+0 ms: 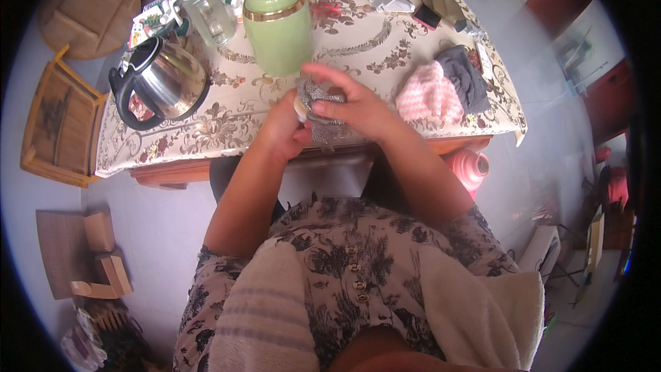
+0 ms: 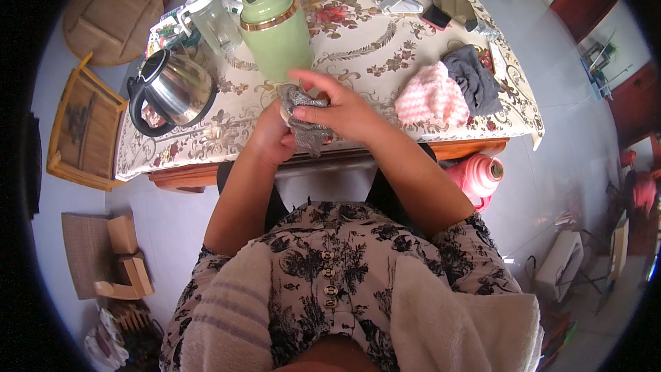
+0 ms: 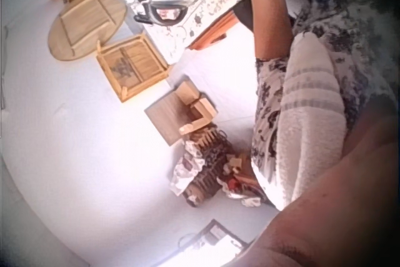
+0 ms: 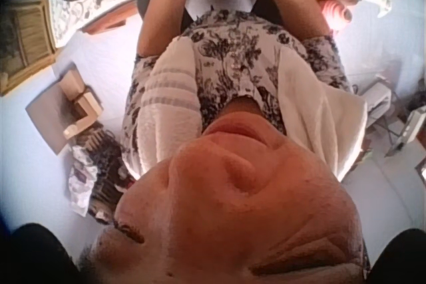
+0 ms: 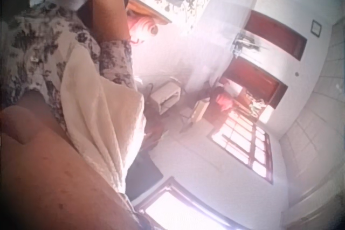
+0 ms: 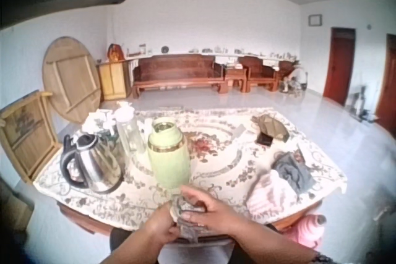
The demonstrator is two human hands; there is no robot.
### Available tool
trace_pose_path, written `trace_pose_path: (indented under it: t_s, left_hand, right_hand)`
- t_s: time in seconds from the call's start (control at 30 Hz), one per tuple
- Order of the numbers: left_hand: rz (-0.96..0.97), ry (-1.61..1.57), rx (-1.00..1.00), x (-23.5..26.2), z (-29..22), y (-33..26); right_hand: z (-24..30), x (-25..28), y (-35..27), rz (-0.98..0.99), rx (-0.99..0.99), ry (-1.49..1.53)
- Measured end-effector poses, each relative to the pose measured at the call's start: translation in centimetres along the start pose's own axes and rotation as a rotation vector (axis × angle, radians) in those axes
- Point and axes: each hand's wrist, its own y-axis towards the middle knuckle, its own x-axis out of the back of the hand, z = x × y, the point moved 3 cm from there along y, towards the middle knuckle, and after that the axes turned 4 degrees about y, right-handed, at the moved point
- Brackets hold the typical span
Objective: The person cleans a light green thermos by first scrubbing the interior with a metal scouring pad and then wiping the exterior with a pink cloth. The person handles the thermos and the cleaning tools directly on a table covered with a floral tablecloth.
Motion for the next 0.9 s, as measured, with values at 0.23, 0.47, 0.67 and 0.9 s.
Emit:
trace_pose_path:
  t_s: [0.23,0.47,0.67,0.9]
  left_hand:
    - [-0.076,0.131,-0.062,-1.6,-1.4,-1.9]
    - [-0.164,0.122,-0.081,-1.9,-1.8,-2.4]
    - [-0.048,0.085,0.047,-0.7,-1.3,-1.7]
    - [-0.085,0.064,0.039,-1.3,-1.0,-1.2]
  right_hand:
    - [-1.5,0.4,0.3,-0.207,-0.197,0.219]
    - [0.2,0.1,0.1,0.017,-0.117,-0.127]
    - [-1.0,1.3,0.5,-0.015,-0.149,0.011]
    - [0.4,0.4,0.5,-0.004,-0.192,-0.200]
